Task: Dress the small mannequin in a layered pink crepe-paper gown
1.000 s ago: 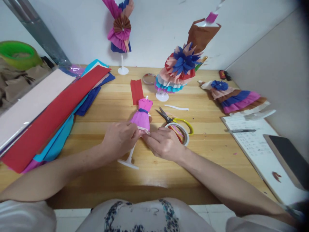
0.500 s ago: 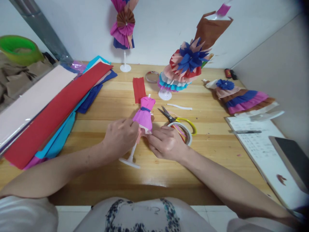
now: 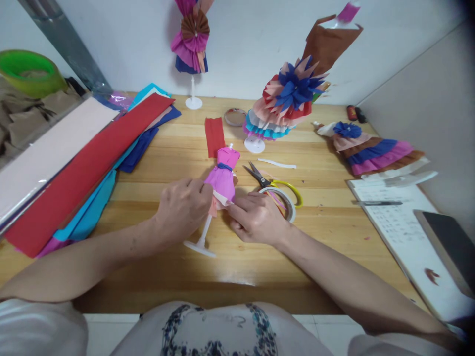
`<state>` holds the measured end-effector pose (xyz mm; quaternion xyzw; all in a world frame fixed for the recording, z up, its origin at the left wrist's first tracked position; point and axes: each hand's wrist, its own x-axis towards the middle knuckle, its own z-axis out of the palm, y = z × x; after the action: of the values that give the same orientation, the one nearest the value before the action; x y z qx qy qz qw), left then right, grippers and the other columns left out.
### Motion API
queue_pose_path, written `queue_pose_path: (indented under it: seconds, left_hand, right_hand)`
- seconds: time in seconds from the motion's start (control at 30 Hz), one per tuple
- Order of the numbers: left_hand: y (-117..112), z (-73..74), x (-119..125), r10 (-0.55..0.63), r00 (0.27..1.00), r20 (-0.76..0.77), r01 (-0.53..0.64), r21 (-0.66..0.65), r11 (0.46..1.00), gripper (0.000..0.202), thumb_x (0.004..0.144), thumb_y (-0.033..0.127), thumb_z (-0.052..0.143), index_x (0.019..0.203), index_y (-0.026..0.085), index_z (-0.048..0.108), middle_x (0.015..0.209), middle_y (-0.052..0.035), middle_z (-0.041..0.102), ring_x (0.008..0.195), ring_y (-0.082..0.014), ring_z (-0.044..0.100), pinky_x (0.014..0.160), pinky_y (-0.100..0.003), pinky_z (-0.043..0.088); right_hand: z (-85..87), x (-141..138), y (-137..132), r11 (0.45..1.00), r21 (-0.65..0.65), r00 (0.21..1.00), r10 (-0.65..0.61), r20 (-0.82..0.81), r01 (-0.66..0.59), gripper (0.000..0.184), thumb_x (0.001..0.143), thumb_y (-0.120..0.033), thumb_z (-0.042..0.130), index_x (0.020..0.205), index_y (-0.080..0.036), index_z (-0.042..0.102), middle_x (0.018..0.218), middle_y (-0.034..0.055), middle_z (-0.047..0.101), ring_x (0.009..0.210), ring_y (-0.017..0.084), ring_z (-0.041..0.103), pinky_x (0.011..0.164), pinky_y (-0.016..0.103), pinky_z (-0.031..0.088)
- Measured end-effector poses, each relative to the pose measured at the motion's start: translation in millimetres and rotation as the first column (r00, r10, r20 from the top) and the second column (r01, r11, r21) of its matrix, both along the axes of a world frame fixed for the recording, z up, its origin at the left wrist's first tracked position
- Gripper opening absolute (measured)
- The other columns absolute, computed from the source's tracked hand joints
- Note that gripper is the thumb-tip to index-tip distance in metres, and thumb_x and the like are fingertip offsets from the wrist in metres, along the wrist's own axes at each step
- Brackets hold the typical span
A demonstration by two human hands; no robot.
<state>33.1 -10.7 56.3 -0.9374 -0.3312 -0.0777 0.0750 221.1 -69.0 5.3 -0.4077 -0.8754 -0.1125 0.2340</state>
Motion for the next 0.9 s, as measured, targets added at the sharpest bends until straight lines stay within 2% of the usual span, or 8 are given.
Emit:
queue_pose_path:
  seconds: [0.13, 0.3, 0.43, 0.5, 0.57, 0.7, 0.9]
  left_hand:
    - [-0.4, 1.9, 1.1, 0.021, 0.999, -0.034, -0.023, -0.034, 0.999, 0.018, 0.075, 0.006, 0.048, 0.064, 0.016, 0.059, 0.058, -0.0067, 0.058, 0.054, -0.0194, 0.051, 0.046, -0.027, 0.031]
    - [-0.8, 3.5, 2.2, 0.025, 1.000, -0.011, -0.025, -0.052, 0.998, 0.020, 0.077, 0.008, 0.048, 0.064, 0.016, 0.060, 0.056, -0.0061, 0.058, 0.053, -0.0185, 0.051, 0.045, -0.027, 0.028]
    - [-0.9, 3.7, 2.4, 0.028, 1.000, 0.008, -0.028, -0.031, 0.999, 0.022, 0.080, 0.010, 0.048, 0.064, 0.016, 0.061, 0.056, -0.0064, 0.058, 0.052, -0.0181, 0.051, 0.044, -0.027, 0.026]
    - [-0.8, 3.6, 2.6, 0.027, 1.000, 0.013, -0.027, -0.033, 0.999, 0.021, 0.079, 0.010, 0.048, 0.064, 0.016, 0.061, 0.056, -0.0064, 0.058, 0.053, -0.0180, 0.050, 0.045, -0.027, 0.027]
    - [-0.6, 3.7, 2.7, 0.025, 1.000, 0.016, -0.024, -0.035, 0.999, 0.019, 0.078, 0.010, 0.049, 0.064, 0.016, 0.060, 0.056, -0.0063, 0.058, 0.053, -0.0182, 0.051, 0.045, -0.027, 0.026]
    - [-0.1, 5.2, 2.3, 0.021, 1.000, -0.001, -0.021, -0.032, 0.999, 0.018, 0.076, 0.009, 0.050, 0.063, 0.016, 0.059, 0.056, -0.0058, 0.058, 0.053, -0.0185, 0.051, 0.045, -0.027, 0.024]
    - [1.8, 7.5, 0.8, 0.024, 1.000, 0.011, -0.023, -0.067, 0.998, 0.016, 0.075, 0.007, 0.053, 0.062, 0.016, 0.057, 0.057, -0.0042, 0.056, 0.054, -0.0176, 0.051, 0.047, -0.027, 0.025]
  right_hand:
    - [0.1, 0.4, -1.5, 1.000, -0.017, 1.000, -0.003, -0.023, 0.002, 0.017, 0.077, -0.012, 0.044, 0.077, -0.015, 0.060, 0.055, 0.0004, 0.052, 0.050, 0.013, 0.042, 0.051, 0.029, 0.033]
    - [0.8, -1.7, -6.0, 1.000, -0.013, 0.998, -0.017, -0.063, 0.016, 0.022, 0.082, -0.014, 0.046, 0.096, -0.013, 0.064, 0.059, 0.0010, 0.057, 0.052, 0.013, 0.047, 0.052, 0.028, 0.035]
    - [-1.8, -7.5, -9.3, 0.991, -0.062, 0.992, -0.125, -0.037, 0.122, 0.025, 0.089, -0.025, 0.050, 0.104, -0.012, 0.065, 0.062, 0.0035, 0.063, 0.056, 0.015, 0.052, 0.053, 0.029, 0.037]
    - [-3.9, -10.3, -10.3, 0.981, -0.072, 0.983, -0.181, -0.017, 0.179, 0.025, 0.091, -0.027, 0.051, 0.103, -0.012, 0.066, 0.060, 0.0034, 0.063, 0.056, 0.015, 0.052, 0.053, 0.028, 0.036]
    - [-6.0, -11.8, -10.5, 0.977, -0.054, 0.978, -0.207, -0.002, 0.206, 0.020, 0.090, -0.022, 0.052, 0.099, -0.013, 0.068, 0.058, 0.0027, 0.061, 0.055, 0.014, 0.051, 0.053, 0.027, 0.034]
    - [-8.3, -11.5, -9.0, 0.982, 0.016, 0.982, -0.191, 0.009, 0.191, 0.017, 0.087, -0.010, 0.052, 0.086, -0.012, 0.069, 0.055, 0.0020, 0.057, 0.051, 0.012, 0.044, 0.052, 0.027, 0.030]
    - [-7.8, -12.1, -7.7, 0.985, 0.015, 0.983, -0.173, 0.067, 0.172, 0.020, 0.086, -0.009, 0.052, 0.073, -0.014, 0.066, 0.052, 0.0013, 0.053, 0.052, 0.012, 0.042, 0.055, 0.028, 0.029]
